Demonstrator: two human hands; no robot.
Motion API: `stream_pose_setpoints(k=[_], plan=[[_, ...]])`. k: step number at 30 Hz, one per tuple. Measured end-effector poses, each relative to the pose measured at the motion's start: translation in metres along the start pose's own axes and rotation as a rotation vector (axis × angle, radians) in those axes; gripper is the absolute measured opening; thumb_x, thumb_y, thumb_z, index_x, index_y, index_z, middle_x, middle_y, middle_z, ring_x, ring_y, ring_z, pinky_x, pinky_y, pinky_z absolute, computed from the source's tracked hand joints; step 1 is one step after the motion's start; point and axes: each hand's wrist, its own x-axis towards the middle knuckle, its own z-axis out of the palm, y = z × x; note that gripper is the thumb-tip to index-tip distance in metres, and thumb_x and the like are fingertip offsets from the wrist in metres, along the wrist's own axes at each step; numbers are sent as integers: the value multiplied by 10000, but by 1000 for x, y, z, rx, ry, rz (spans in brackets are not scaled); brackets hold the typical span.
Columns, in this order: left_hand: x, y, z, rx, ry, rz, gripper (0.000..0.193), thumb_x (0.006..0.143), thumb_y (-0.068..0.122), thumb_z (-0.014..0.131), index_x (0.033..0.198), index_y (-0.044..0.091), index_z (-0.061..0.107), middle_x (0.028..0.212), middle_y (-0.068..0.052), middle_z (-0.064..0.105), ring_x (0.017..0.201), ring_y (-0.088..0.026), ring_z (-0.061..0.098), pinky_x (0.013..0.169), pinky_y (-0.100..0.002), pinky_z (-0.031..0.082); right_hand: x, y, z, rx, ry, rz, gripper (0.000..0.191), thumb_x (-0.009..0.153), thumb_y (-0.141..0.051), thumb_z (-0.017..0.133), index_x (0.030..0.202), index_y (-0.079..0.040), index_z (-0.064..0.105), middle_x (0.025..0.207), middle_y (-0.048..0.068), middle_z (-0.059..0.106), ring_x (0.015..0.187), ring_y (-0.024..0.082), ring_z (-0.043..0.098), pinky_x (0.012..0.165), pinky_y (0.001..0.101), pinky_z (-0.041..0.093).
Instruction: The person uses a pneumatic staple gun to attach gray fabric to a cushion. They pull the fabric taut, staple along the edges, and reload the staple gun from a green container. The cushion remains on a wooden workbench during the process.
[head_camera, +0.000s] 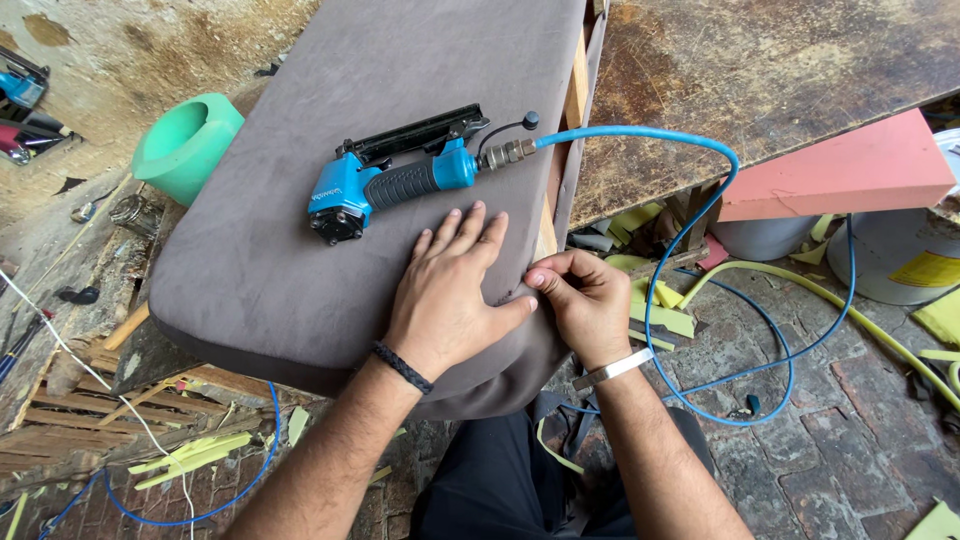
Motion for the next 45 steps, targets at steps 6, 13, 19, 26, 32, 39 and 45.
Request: stream_pose_setpoints(k=[6, 13, 19, 26, 32, 39, 45], plan=[[2, 3, 7, -20, 70, -60, 857, 701, 411, 822, 1424, 44, 547, 1501, -234, 496, 1410, -430, 432, 1168, -541, 305, 2, -12, 5, -44, 32, 42, 117, 835, -90, 844, 885, -19, 765, 816, 8, 766, 718, 44, 652, 664, 207, 536], [6, 10, 3, -42, 165, -51, 678, 673, 395, 849, 1245, 78, 672, 1411, -226, 582, 1313, -459, 480, 1081, -589, 326, 40, -82, 18, -644, -27, -584, 212, 883, -142, 849, 991, -15, 718, 927, 135, 699, 861, 270, 710, 771, 337, 557], [3, 18, -4, -43, 149, -94, 346, 660, 331, 811, 962, 164, 784, 1067, -139, 728, 1156, -343, 598, 1115, -505, 397, 134, -123, 120, -1187, -709, -600, 847, 677, -456, 908, 1325, -64, 530, 1109, 200, 687, 1102, 388, 613, 906, 475, 509], [3, 13, -5, -71, 136, -97, 537, 665, 339, 787, 1137, 93, 720, 1301, -113, 671, 1293, -344, 546, 1150, -538, 334, 132, -141, 105, -1423, -792, -451, 716, 821, -319, 786, 1396, -96, 423, 839, 187, 769, 826, 398, 738, 992, 450, 498], [6, 17, 0, -13, 103, -131, 701, 763, 411, 759, 1366, 86, 611, 1483, -168, 520, 1396, -397, 427, 1163, -551, 283, 77, -167, -9, -1218, -288, -290, 788, 754, -330, 844, 1373, -84, 424, 929, 259, 722, 838, 470, 697, 744, 531, 546], [0, 22, 2, -17, 63, -155, 736, 755, 401, 754, 1403, 101, 577, 1516, -139, 491, 1421, -377, 413, 1180, -530, 272, -89, -124, -66, -137, 69, 368, 419, 838, -84, 748, 1187, 5, 534, 756, 72, 644, 582, 219, 608, 558, 402, 507], [1, 24, 8, -13, 97, -153, 733, 738, 366, 757, 1402, 103, 591, 1518, -139, 496, 1421, -382, 414, 1177, -535, 272, -120, -80, -41, 578, 55, 544, 370, 848, -129, 687, 1163, 24, 569, 613, 23, 510, 464, 159, 531, 582, 401, 547]])
